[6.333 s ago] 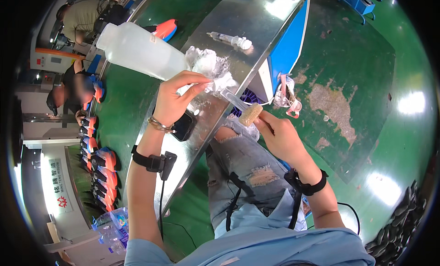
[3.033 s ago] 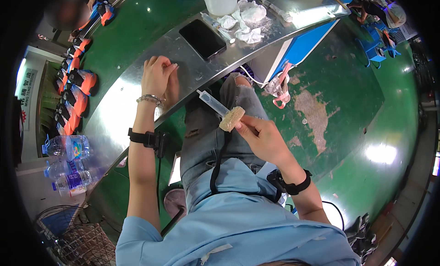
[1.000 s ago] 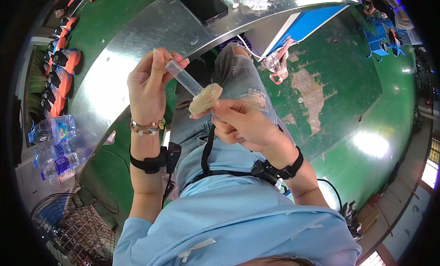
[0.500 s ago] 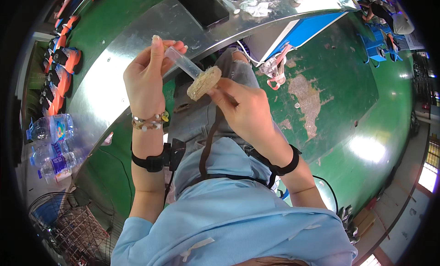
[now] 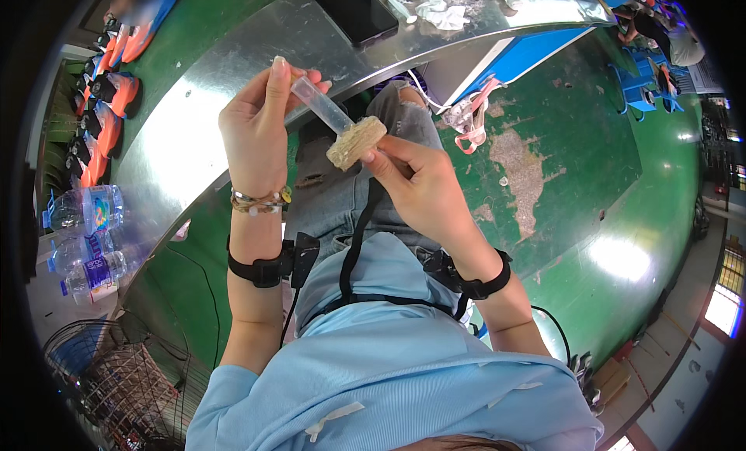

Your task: The worker is using a syringe to apply glue to the edges of athletic shoe uppers in a factory environment.

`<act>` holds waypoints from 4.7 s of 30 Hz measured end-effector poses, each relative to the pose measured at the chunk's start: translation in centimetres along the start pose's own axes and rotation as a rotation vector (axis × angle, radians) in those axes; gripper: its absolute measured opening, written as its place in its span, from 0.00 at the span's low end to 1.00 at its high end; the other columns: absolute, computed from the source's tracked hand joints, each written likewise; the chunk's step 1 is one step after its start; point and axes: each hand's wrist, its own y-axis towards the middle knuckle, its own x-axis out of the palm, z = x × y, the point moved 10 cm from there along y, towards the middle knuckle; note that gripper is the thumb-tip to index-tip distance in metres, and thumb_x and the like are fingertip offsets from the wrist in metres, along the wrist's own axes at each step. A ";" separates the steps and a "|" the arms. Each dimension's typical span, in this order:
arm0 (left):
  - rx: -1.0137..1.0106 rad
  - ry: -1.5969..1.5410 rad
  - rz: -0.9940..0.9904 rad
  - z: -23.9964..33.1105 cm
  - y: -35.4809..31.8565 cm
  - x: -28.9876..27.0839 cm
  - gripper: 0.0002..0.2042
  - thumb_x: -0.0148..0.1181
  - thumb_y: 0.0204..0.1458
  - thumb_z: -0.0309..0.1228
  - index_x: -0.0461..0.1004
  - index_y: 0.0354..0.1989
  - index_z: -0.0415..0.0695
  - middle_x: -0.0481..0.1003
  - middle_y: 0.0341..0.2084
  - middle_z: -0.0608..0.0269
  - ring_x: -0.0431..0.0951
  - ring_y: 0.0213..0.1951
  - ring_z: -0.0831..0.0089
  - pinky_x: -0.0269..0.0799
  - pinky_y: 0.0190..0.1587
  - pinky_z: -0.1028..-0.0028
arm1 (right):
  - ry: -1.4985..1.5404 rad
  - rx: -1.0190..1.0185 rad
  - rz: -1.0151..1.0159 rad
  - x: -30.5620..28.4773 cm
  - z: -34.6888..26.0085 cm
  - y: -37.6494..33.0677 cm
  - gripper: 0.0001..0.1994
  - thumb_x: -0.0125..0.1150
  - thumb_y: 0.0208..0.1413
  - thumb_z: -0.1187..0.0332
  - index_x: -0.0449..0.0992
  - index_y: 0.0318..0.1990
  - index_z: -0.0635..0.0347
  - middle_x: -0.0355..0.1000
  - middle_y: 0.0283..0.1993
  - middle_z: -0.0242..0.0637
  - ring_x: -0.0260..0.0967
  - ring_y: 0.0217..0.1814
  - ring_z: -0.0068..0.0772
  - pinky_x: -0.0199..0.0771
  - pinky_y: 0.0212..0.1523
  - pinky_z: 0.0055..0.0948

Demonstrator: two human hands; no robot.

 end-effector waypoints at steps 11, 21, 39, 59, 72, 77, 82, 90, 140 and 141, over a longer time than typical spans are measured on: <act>0.032 0.095 -0.001 0.6 0.7 -1.0 0.14 0.52 0.54 0.33 0.73 0.31 0.29 0.74 0.25 0.55 0.77 0.29 0.68 0.76 0.36 0.71 | 0.988 0.441 -0.522 5.8 0.3 -1.1 0.15 0.41 0.61 0.61 0.68 0.42 0.65 0.41 0.15 0.22 0.38 0.14 0.14 0.40 0.14 0.17; -0.076 -0.184 -0.024 0.3 0.4 -0.6 0.13 0.50 0.55 0.34 0.70 0.37 0.34 0.74 0.31 0.55 0.77 0.34 0.68 0.73 0.39 0.73 | 0.633 0.208 -0.387 4.6 0.7 1.2 0.13 0.43 0.60 0.63 0.69 0.40 0.64 0.47 0.14 0.23 0.43 0.14 0.15 0.43 0.15 0.17; 0.285 0.092 -0.275 7.0 -2.7 1.8 0.16 0.56 0.47 0.18 0.67 0.46 0.33 0.74 0.37 0.53 0.76 0.37 0.74 0.72 0.39 0.78 | -0.888 -1.291 0.155 4.7 -11.5 -3.6 0.21 0.60 0.39 0.61 0.70 0.44 0.26 0.59 0.53 0.20 0.57 0.56 0.38 0.59 0.57 0.45; 0.435 0.041 -0.497 10.2 -4.8 2.7 0.17 0.58 0.46 0.25 0.66 0.43 0.30 0.73 0.28 0.50 0.77 0.30 0.63 0.75 0.36 0.69 | -0.324 -1.408 -0.025 3.7 -13.4 -6.3 0.28 0.61 0.38 0.71 0.66 0.48 0.24 0.59 0.52 0.23 0.57 0.52 0.40 0.68 0.48 0.42; 0.334 -0.190 -0.636 8.1 -4.7 3.0 0.18 0.63 0.43 0.26 0.70 0.41 0.30 0.73 0.34 0.51 0.77 0.36 0.65 0.74 0.38 0.71 | -0.611 -1.604 0.066 4.0 -12.8 -7.7 0.18 0.58 0.42 0.70 0.65 0.44 0.46 0.64 0.48 0.25 0.63 0.48 0.36 0.71 0.46 0.29; 0.301 -0.199 -0.654 7.6 -4.6 3.1 0.18 0.63 0.43 0.26 0.70 0.42 0.30 0.73 0.33 0.52 0.77 0.35 0.65 0.74 0.39 0.71 | -0.627 -1.589 0.073 4.0 -12.4 -7.7 0.16 0.58 0.43 0.70 0.66 0.42 0.46 0.64 0.48 0.25 0.64 0.48 0.37 0.71 0.46 0.28; 0.323 -0.185 -0.684 7.4 -4.9 3.3 0.18 0.63 0.42 0.27 0.70 0.41 0.31 0.73 0.33 0.52 0.77 0.36 0.65 0.74 0.39 0.72 | -0.624 -1.649 0.074 3.9 -12.0 -7.9 0.16 0.59 0.43 0.69 0.66 0.42 0.47 0.64 0.48 0.26 0.63 0.49 0.37 0.71 0.46 0.28; 0.298 -0.178 -0.684 7.0 -5.0 3.5 0.17 0.63 0.42 0.27 0.71 0.41 0.31 0.73 0.33 0.52 0.77 0.36 0.66 0.73 0.39 0.73 | -0.624 -1.644 0.053 3.9 -11.6 -8.0 0.15 0.58 0.45 0.68 0.67 0.43 0.48 0.64 0.47 0.26 0.63 0.49 0.36 0.71 0.47 0.28; -0.484 -0.098 -0.274 -14.1 37.6 5.4 0.17 0.41 0.57 0.33 0.58 0.54 0.39 0.61 0.53 0.56 0.62 0.54 0.66 0.61 0.56 0.68 | 0.284 -0.614 0.221 -15.4 -1.4 13.3 0.29 0.66 0.30 0.66 0.63 0.45 0.60 0.58 0.49 0.51 0.62 0.50 0.46 0.63 0.48 0.40; 0.036 0.241 -0.788 -12.7 38.1 5.5 0.18 0.40 0.58 0.34 0.57 0.55 0.42 0.60 0.54 0.57 0.62 0.54 0.67 0.62 0.55 0.70 | 0.407 -0.583 0.164 -14.1 -0.7 14.4 0.29 0.66 0.31 0.66 0.62 0.45 0.59 0.57 0.49 0.52 0.62 0.50 0.47 0.63 0.48 0.41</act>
